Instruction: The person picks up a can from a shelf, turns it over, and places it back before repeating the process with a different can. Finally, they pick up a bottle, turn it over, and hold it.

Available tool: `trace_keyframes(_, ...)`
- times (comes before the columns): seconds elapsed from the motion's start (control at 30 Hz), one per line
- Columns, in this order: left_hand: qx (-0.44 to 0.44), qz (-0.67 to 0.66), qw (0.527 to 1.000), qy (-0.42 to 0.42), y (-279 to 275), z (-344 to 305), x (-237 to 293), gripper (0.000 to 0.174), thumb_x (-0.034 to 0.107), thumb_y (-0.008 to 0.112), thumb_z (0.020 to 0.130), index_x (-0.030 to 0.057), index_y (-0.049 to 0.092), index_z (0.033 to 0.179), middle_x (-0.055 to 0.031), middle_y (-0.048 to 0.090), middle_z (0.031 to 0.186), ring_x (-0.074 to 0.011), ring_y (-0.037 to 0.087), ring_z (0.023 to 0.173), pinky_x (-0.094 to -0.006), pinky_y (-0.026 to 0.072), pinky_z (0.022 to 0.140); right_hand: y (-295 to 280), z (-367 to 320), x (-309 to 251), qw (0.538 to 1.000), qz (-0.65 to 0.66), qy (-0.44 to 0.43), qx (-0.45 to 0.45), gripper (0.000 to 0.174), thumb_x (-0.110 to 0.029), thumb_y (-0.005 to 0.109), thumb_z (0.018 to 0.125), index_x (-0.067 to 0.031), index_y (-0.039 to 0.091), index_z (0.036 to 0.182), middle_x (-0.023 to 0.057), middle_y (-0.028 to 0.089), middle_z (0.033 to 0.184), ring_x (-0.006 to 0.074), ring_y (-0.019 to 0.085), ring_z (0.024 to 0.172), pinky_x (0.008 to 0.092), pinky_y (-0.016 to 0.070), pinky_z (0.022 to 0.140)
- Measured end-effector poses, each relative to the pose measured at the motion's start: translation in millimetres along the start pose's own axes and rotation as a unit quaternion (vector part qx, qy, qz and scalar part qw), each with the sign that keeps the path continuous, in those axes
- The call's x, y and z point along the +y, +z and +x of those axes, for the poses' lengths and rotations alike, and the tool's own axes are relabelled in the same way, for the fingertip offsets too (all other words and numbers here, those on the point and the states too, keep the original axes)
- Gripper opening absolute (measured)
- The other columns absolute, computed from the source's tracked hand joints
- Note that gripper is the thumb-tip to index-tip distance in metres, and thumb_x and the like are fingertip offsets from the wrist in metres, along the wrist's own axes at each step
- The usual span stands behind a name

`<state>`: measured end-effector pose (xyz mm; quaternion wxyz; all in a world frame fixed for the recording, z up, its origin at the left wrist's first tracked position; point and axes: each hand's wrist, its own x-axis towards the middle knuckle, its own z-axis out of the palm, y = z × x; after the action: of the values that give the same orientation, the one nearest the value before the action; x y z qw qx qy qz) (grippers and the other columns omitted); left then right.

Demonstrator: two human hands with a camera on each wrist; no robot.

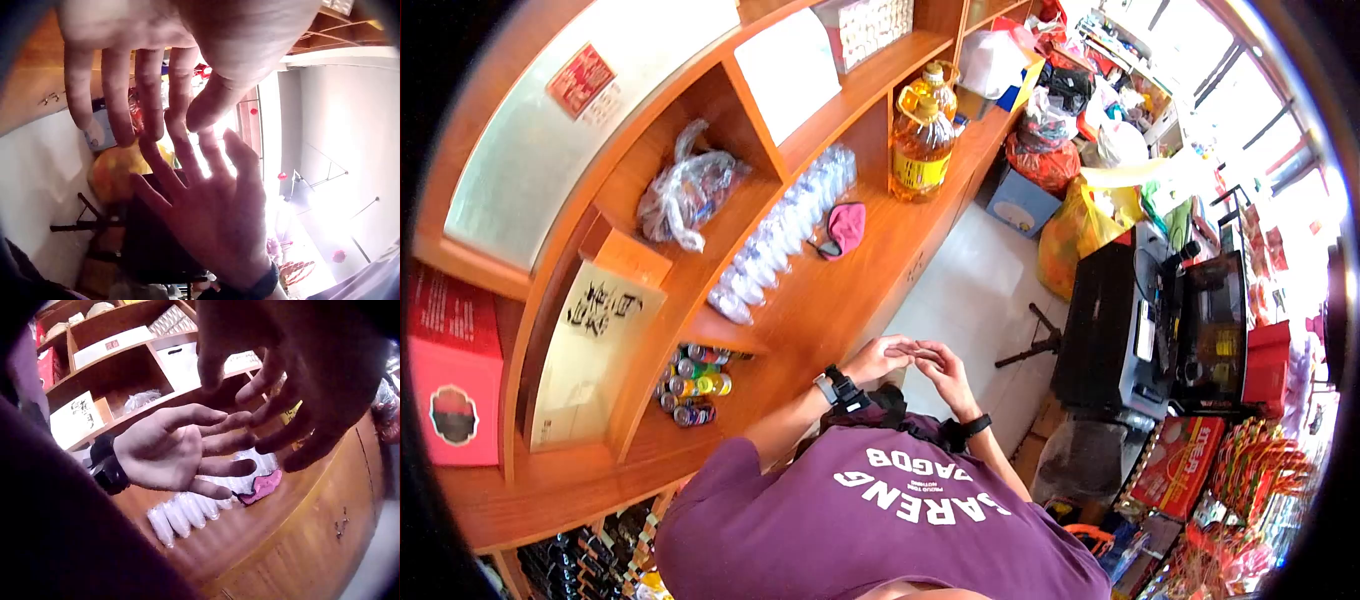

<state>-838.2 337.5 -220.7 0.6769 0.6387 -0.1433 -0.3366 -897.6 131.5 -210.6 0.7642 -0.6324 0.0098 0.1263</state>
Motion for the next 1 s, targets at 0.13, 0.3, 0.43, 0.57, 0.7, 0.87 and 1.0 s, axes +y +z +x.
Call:
trace_keyframes(0.13, 0.074, 0.001, 0.997, -0.023, -19, 37, -10, 0.024, 0.013, 0.066, 0.097, 0.0007, 0.065, 0.117, -0.0081, 0.070, 0.112, -0.0163, 0.064, 0.109, -0.0316, 0.0494, 0.098, -19, 39, 6, 1.000, 0.005, 0.018, 0.018, 0.031, -0.007, 0.064, 0.098, -0.0011, 0.060, 0.128, 0.0066, 0.065, 0.123, 0.0163, 0.063, 0.114, 0.0301, 0.0509, 0.098)
trace_keyframes(0.3, 0.058, -0.030, 0.996, -0.062, -13, 79, -16, 0.023, 0.015, 0.064, 0.099, 0.0005, 0.064, 0.117, -0.0059, 0.069, 0.111, -0.0152, 0.064, 0.109, -0.0310, 0.0503, 0.095, -49, 55, 1, 0.998, 0.034, 0.036, 0.029, 0.024, -0.013, 0.060, 0.101, -0.0035, 0.061, 0.123, 0.0052, 0.066, 0.122, 0.0168, 0.064, 0.110, 0.0299, 0.0498, 0.094)
trace_keyframes(0.43, -0.014, 0.028, 0.998, -0.061, -2, 113, -5, 0.029, 0.019, 0.066, 0.098, 0.0015, 0.065, 0.121, -0.0091, 0.070, 0.113, -0.0165, 0.064, 0.108, -0.0324, 0.0509, 0.095, -90, 64, 6, 0.994, 0.022, 0.074, 0.077, 0.018, -0.015, 0.059, 0.102, -0.0043, 0.061, 0.116, 0.0053, 0.067, 0.119, 0.0151, 0.065, 0.106, 0.0296, 0.0507, 0.091)
trace_keyframes(0.57, -0.028, 0.028, 0.996, -0.082, 7, 156, -1, 0.029, 0.017, 0.065, 0.098, -0.0003, 0.065, 0.121, -0.0123, 0.070, 0.114, -0.0187, 0.065, 0.109, -0.0337, 0.0513, 0.096, -134, 106, -4, 0.989, 0.070, 0.065, 0.110, 0.015, -0.012, 0.058, 0.102, -0.0032, 0.060, 0.114, 0.0064, 0.067, 0.115, 0.0152, 0.066, 0.103, 0.0291, 0.0511, 0.089)
trace_keyframes(0.7, -0.016, 0.071, 0.995, -0.068, 19, 206, 26, 0.029, 0.016, 0.064, 0.098, -0.0013, 0.065, 0.121, -0.0123, 0.071, 0.113, -0.0186, 0.066, 0.108, -0.0330, 0.0521, 0.094, -178, 135, -31, 0.996, 0.041, 0.049, 0.056, 0.015, -0.003, 0.052, 0.099, -0.0037, 0.060, 0.111, 0.0056, 0.067, 0.111, 0.0152, 0.066, 0.102, 0.0289, 0.0506, 0.089)
trace_keyframes(0.87, 0.006, 0.037, 0.999, -0.014, 42, 273, 58, 0.027, 0.016, 0.064, 0.098, -0.0004, 0.065, 0.119, -0.0092, 0.070, 0.111, -0.0161, 0.066, 0.104, -0.0309, 0.0520, 0.093, -237, 169, -67, 0.998, 0.009, 0.027, 0.050, 0.016, -0.003, 0.051, 0.097, -0.0040, 0.062, 0.109, 0.0014, 0.066, 0.102, 0.0127, 0.065, 0.097, 0.0278, 0.0494, 0.085)
trace_keyframes(1.0, 0.005, 0.022, 1.000, -0.007, 63, 315, 80, 0.025, 0.015, 0.064, 0.099, 0.0010, 0.063, 0.119, -0.0068, 0.068, 0.112, -0.0142, 0.065, 0.105, -0.0304, 0.0511, 0.093, -272, 188, -72, 0.999, 0.041, 0.011, 0.028, 0.016, 0.000, 0.051, 0.096, -0.0018, 0.061, 0.108, 0.0031, 0.065, 0.099, 0.0124, 0.063, 0.092, 0.0275, 0.0518, 0.082)
